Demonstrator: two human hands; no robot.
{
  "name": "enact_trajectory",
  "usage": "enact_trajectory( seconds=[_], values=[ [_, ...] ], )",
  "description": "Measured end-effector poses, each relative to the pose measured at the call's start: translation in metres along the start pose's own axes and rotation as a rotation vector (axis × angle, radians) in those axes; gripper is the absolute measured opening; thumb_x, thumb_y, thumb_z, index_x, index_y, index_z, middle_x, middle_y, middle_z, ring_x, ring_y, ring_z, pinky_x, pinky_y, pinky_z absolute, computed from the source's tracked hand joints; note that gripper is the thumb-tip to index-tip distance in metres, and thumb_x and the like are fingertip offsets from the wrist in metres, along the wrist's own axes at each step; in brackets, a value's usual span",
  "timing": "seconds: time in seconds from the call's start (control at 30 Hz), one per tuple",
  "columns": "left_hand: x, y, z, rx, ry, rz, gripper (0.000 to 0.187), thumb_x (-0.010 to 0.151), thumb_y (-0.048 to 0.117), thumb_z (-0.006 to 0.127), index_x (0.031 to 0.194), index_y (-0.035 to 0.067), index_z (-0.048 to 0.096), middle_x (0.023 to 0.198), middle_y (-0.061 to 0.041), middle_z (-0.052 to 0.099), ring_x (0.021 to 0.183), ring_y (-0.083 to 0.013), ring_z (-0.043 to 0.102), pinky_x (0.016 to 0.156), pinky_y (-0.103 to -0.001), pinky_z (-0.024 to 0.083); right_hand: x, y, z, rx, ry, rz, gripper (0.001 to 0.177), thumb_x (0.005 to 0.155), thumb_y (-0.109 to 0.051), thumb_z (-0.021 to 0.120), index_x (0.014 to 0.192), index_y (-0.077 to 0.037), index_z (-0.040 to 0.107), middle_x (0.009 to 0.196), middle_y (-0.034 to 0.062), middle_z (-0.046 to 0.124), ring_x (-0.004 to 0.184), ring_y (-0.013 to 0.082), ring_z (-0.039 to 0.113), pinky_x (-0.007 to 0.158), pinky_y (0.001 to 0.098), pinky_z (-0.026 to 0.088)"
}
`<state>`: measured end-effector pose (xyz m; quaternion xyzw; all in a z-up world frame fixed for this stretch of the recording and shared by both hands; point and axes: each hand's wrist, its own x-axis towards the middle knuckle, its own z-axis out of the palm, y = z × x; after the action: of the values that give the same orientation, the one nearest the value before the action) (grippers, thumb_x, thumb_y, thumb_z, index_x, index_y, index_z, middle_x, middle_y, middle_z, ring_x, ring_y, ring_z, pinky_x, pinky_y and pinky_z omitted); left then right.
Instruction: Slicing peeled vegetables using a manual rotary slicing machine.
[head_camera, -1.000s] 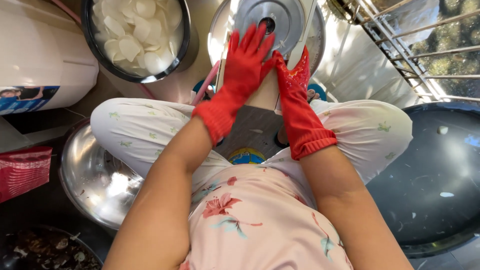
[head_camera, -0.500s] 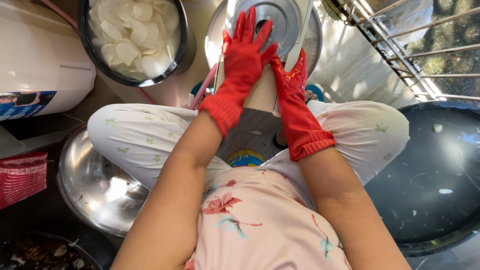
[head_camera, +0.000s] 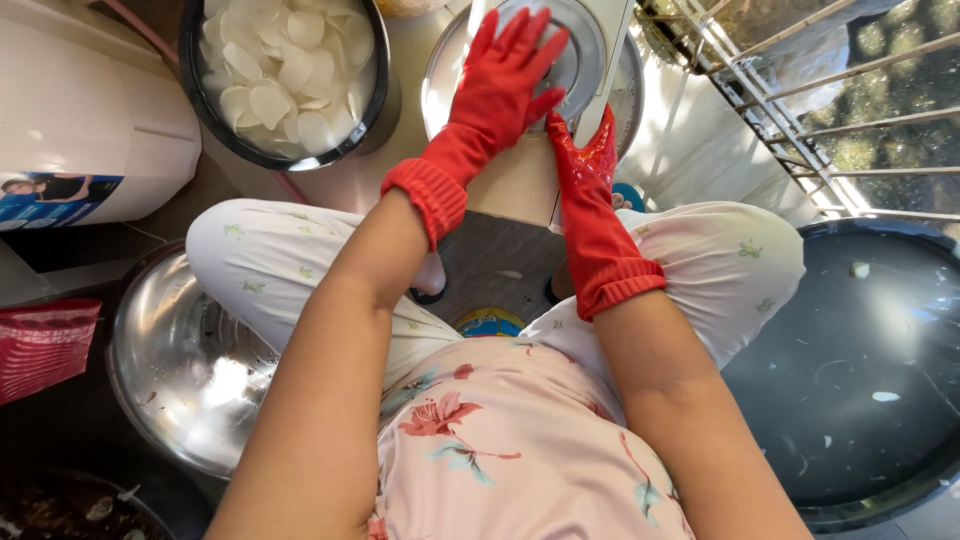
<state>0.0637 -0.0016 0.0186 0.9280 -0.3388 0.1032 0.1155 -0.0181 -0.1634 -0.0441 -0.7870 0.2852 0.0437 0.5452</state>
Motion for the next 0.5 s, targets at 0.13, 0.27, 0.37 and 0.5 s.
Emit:
enact_trajectory(
  seconds=[0.13, 0.27, 0.37, 0.5],
  values=[
    [-0.001, -0.017, 0.035, -0.034, 0.142, 0.093, 0.044, 0.117, 0.039, 0.055, 0.146, 0.007, 0.065, 0.153, -0.016, 0.053, 0.146, -0.0336, 0.044, 0.125, -0.049, 0.013, -0.006, -0.009, -0.003, 0.000, 0.000, 0.014, 0.111, 0.075, -0.074, 0.075, 0.158, -0.013, 0.033, 0.161, 0.0156, 0.043, 0.147, 0.0381, 0.043, 0.118, 0.0521, 0.041],
    [-0.004, -0.007, 0.035, -0.014, 0.117, -0.243, 0.048, 0.112, 0.039, 0.056, 0.147, 0.007, 0.057, 0.154, -0.014, 0.050, 0.147, -0.0327, 0.040, 0.123, -0.059, 0.022, -0.004, -0.004, -0.005, -0.009, -0.008, 0.005, 0.109, 0.076, -0.072, 0.076, 0.157, -0.014, 0.034, 0.161, 0.0146, 0.044, 0.147, 0.0371, 0.044, 0.118, 0.0509, 0.041],
    [-0.039, 0.021, 0.010, -0.032, 0.097, -0.121, 0.052, 0.113, 0.040, 0.056, 0.148, 0.002, 0.057, 0.155, -0.018, 0.049, 0.148, -0.0347, 0.037, 0.124, -0.056, 0.020, -0.002, -0.001, -0.001, 0.023, 0.014, -0.038, 0.105, 0.075, -0.070, 0.078, 0.154, -0.014, 0.038, 0.155, 0.0144, 0.051, 0.142, 0.0362, 0.050, 0.115, 0.0500, 0.046],
    [-0.049, 0.021, 0.009, 0.050, 0.013, -0.026, 0.059, 0.116, 0.044, 0.063, 0.156, 0.003, 0.049, 0.162, -0.018, 0.038, 0.152, -0.0332, 0.028, 0.126, -0.053, 0.013, 0.001, 0.003, 0.002, 0.034, 0.030, -0.057, 0.103, 0.076, -0.066, 0.082, 0.153, -0.013, 0.040, 0.153, 0.0146, 0.054, 0.140, 0.0366, 0.053, 0.112, 0.0505, 0.049]
  ],
)
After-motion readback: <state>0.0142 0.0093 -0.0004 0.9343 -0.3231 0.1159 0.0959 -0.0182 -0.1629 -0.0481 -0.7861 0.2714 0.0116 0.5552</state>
